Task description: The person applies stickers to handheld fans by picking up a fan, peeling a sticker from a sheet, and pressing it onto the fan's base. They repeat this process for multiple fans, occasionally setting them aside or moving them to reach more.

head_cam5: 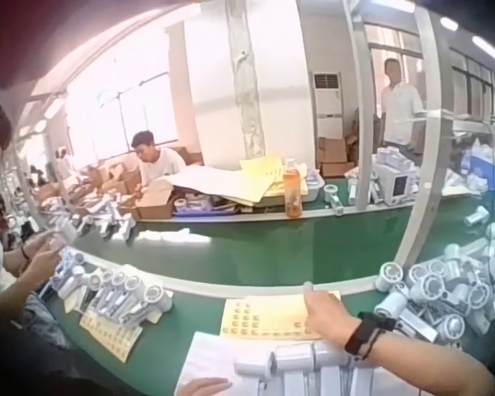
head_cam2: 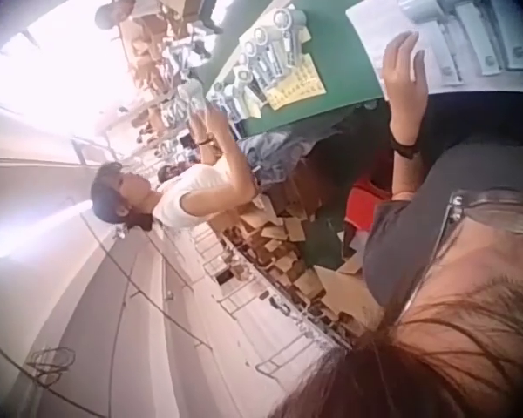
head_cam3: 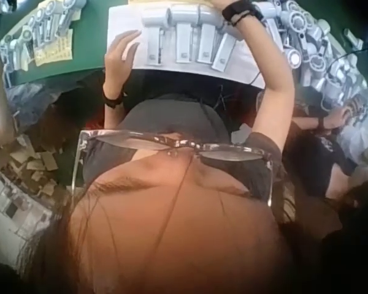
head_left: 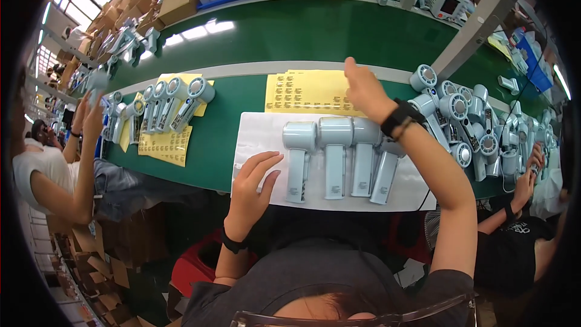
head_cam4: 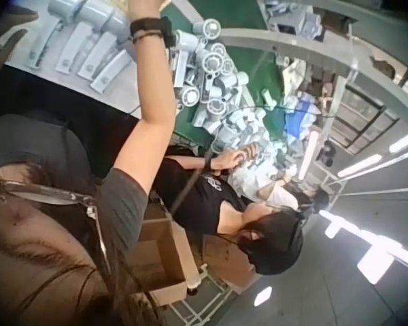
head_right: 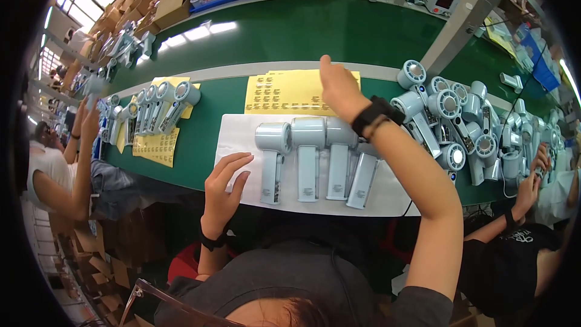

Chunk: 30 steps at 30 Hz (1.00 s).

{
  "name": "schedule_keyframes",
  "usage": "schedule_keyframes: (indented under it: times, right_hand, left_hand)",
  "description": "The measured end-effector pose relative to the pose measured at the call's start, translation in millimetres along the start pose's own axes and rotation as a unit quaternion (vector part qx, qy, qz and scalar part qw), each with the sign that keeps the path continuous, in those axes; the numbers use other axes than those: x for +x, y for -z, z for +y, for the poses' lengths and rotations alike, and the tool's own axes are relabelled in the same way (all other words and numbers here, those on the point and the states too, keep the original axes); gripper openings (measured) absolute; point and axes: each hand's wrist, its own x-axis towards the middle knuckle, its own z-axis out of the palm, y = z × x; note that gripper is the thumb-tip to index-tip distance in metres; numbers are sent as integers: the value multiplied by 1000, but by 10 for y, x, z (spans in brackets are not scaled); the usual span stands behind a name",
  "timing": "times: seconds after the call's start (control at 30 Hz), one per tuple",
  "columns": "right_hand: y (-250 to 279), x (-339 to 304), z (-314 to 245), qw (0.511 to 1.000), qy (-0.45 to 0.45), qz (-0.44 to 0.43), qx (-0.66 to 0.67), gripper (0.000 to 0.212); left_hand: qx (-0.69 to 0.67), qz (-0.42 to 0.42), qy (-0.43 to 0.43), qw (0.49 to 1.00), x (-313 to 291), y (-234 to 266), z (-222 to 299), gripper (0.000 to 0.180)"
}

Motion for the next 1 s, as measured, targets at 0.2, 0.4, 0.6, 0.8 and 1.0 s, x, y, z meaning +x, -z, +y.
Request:
schedule_keyframes:
  times: [0.2, 0.4, 0.6, 0.8, 1.0]
  right_hand:
    - [892, -1120, -684, 976, -43, 78, 198, 17]
    - [689, -2215, -414, 947, -161, 249, 121, 15]
    - [569, -2503, -832, 926, -144, 305, 171, 15]
    - [217, -2069, -1773, 968, 109, 121, 191, 20]
    - [-710, -1719, -2045, 978, 86, 81, 170, 22]
  left_hand:
    - [82, 19, 44, 995, -376, 280, -223, 40]
    - [253, -122, -247, 927, 10, 160, 180, 47]
    - [318, -248, -392, 827, 346, 99, -41, 42]
    - [145, -104, -245, 953, -68, 680, -81, 44]
    - [-235, 323, -44, 916, -835, 524, -110, 54]
